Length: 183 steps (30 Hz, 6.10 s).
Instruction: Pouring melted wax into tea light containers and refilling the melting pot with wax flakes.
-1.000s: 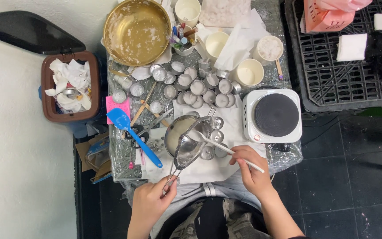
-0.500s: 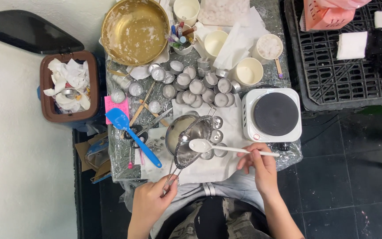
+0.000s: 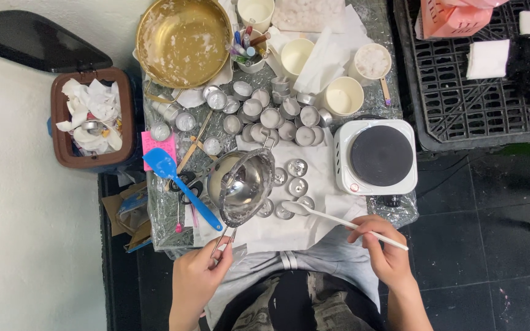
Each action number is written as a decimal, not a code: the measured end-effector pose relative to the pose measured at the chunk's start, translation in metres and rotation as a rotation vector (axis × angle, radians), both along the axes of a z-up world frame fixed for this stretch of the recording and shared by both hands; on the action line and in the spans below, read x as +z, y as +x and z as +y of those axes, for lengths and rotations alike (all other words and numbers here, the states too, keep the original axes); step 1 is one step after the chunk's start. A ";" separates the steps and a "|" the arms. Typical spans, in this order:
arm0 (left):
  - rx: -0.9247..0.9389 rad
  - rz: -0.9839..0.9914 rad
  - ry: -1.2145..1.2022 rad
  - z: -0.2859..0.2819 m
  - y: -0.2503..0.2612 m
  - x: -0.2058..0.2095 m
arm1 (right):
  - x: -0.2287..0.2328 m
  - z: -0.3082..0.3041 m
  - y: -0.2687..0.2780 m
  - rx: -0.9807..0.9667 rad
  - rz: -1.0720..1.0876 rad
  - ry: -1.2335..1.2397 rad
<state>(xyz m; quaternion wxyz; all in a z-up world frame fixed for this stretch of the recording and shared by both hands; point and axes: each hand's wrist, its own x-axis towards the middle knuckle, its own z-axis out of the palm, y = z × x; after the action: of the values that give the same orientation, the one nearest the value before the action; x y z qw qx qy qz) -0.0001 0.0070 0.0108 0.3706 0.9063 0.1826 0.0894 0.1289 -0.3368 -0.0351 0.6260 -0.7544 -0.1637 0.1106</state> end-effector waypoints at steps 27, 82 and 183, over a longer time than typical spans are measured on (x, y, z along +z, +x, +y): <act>-0.022 -0.024 -0.073 -0.008 0.002 -0.004 | -0.006 0.038 0.021 -0.219 0.101 0.290; 0.103 -0.112 -0.084 0.008 -0.004 -0.004 | 0.008 -0.019 -0.004 -0.002 -0.471 -0.098; 0.313 -0.072 -0.194 0.016 -0.009 -0.007 | -0.007 0.077 0.001 0.016 -0.375 -0.077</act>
<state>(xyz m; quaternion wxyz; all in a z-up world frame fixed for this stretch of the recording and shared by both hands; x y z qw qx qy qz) -0.0090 0.0229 0.0041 0.4442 0.8230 0.3157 0.1602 0.1299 -0.2598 -0.0423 0.5543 -0.7839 -0.2791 -0.0206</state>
